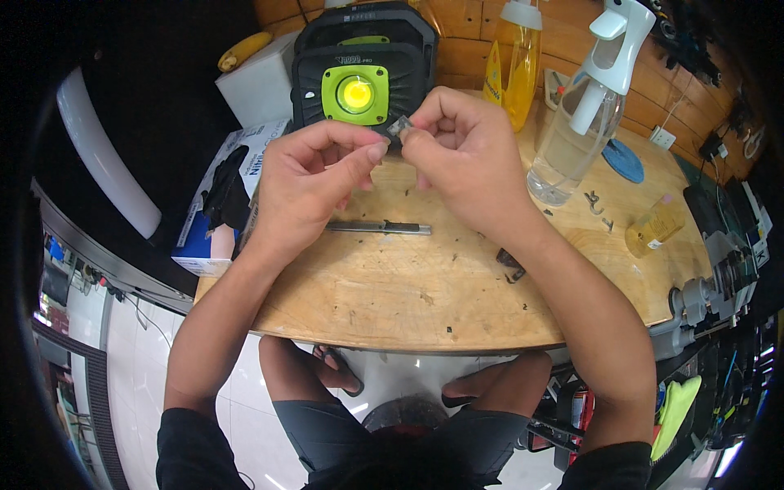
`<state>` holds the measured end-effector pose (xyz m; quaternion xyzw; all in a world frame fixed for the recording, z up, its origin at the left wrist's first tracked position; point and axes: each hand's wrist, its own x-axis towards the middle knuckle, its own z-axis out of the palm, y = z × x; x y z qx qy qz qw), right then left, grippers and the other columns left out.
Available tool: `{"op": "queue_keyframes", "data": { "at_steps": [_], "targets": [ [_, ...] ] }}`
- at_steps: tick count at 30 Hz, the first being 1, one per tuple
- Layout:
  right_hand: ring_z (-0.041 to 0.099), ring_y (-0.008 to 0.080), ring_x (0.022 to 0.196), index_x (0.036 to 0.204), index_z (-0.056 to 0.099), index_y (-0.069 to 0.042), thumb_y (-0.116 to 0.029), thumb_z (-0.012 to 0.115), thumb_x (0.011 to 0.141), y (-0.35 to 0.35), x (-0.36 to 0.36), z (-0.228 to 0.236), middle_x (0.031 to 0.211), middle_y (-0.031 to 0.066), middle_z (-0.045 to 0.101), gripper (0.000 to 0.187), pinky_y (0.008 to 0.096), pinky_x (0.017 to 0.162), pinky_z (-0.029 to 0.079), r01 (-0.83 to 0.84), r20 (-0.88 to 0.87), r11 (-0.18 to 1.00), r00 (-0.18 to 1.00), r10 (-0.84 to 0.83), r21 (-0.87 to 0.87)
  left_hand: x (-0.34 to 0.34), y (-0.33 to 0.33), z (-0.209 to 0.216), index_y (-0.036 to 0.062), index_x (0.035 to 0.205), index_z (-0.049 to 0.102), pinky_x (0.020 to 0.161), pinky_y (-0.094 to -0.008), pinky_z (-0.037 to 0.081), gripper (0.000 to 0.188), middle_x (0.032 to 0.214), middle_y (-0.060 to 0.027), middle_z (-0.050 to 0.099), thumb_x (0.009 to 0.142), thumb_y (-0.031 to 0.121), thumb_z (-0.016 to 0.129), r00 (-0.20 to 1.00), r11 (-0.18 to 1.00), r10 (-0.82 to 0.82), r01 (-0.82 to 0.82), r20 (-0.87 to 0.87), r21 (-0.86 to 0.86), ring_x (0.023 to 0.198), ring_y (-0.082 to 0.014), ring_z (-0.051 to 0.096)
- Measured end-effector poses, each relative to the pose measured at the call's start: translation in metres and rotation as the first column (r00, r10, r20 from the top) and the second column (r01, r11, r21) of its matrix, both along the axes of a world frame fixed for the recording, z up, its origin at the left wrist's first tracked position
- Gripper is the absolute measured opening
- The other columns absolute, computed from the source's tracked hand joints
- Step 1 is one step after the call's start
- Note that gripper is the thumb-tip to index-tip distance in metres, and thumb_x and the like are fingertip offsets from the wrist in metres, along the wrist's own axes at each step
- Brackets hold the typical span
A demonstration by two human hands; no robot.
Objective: The person uses a utility knife to scrape and clean a small metal component on a wooden table. They then pick up a second metal piece and attempt to fit the two parts together, manipulating them with their fingers to align the components.
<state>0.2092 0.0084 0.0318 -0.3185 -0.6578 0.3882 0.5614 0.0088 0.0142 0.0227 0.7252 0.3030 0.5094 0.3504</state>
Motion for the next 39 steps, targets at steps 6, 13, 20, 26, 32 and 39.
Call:
{"op": "queue_keyframes", "data": {
  "at_steps": [6, 13, 20, 26, 32, 39],
  "targets": [
    [0.059, 0.0049, 0.061, 0.088, 0.060, 0.000, -0.005, 0.065, 0.093, 0.003, 0.001, -0.003, 0.078, 0.0019, 0.064, 0.009, 0.0222, 0.052, 0.048, -0.005, -0.013, 1.000, 1.000, 0.005, -0.018, 0.003, -0.001, 0.007, 0.0004, 0.084, 0.070, 0.053, -0.0228, 0.042, 0.021, 0.069, 0.0026, 0.063, 0.096, 0.017, 0.072, 0.993, 0.969, 0.020, 0.009, 0.116, -0.247, 0.063, -0.0035, 0.058],
    [0.059, 0.0063, 0.059, 0.091, 0.062, 0.000, -0.007, 0.067, 0.094, 0.005, 0.004, -0.006, 0.074, 0.0016, 0.064, 0.009, 0.0227, 0.052, 0.045, -0.124, 0.018, 0.987, 0.992, 0.126, -0.102, 0.004, 0.009, -0.012, 0.0025, 0.094, 0.071, 0.067, -0.0234, 0.048, 0.010, 0.080, -0.0006, 0.066, 0.096, 0.012, 0.069, 0.969, 0.975, 0.208, -0.216, -0.136, -0.049, 0.072, -0.0076, 0.061],
    [0.060, 0.0071, 0.059, 0.098, 0.067, 0.001, -0.011, 0.068, 0.097, 0.000, 0.002, 0.000, 0.074, 0.0013, 0.064, 0.013, 0.0223, 0.053, 0.046, -0.104, 0.069, 0.983, 0.991, 0.116, -0.154, -0.003, 0.003, 0.003, 0.0006, 0.109, 0.075, 0.080, -0.0246, 0.051, 0.017, 0.092, -0.0039, 0.073, 0.095, 0.010, 0.073, 1.000, 0.989, -0.018, 0.019, 0.009, -0.146, 0.088, -0.0084, 0.066],
    [0.059, 0.0065, 0.062, 0.106, 0.068, 0.004, -0.012, 0.065, 0.101, 0.003, 0.000, -0.003, 0.079, 0.0006, 0.065, 0.018, 0.0225, 0.055, 0.047, -0.105, 0.097, 0.989, 0.989, 0.115, -0.105, -0.002, 0.002, 0.004, 0.0004, 0.107, 0.075, 0.075, -0.0249, 0.052, 0.018, 0.092, -0.0041, 0.074, 0.096, 0.015, 0.075, 0.996, 0.998, 0.068, -0.067, -0.055, 0.017, 0.084, -0.0081, 0.066],
    [0.058, 0.0068, 0.065, 0.111, 0.068, 0.005, -0.011, 0.064, 0.101, 0.000, -0.001, -0.001, 0.080, 0.0012, 0.064, 0.019, 0.0240, 0.058, 0.049, -0.132, 0.086, 0.985, 0.986, 0.141, -0.108, 0.000, -0.001, 0.002, 0.0008, 0.105, 0.074, 0.064, -0.0221, 0.052, 0.020, 0.090, -0.0022, 0.073, 0.097, 0.019, 0.075, 0.987, 0.985, 0.159, -0.157, -0.029, 0.067, 0.082, -0.0072, 0.067],
    [0.065, 0.0111, 0.067, 0.110, 0.067, 0.008, -0.009, 0.063, 0.100, 0.000, -0.001, 0.001, 0.080, 0.0047, 0.065, 0.020, 0.0270, 0.060, 0.055, -0.144, 0.027, 0.977, 0.988, 0.150, -0.156, 0.000, 0.006, -0.004, 0.0006, 0.106, 0.072, 0.059, -0.0219, 0.051, 0.021, 0.090, -0.0022, 0.072, 0.102, 0.021, 0.067, 0.974, 0.976, 0.209, -0.203, -0.082, 0.076, 0.080, -0.0069, 0.067]
  ]
}}
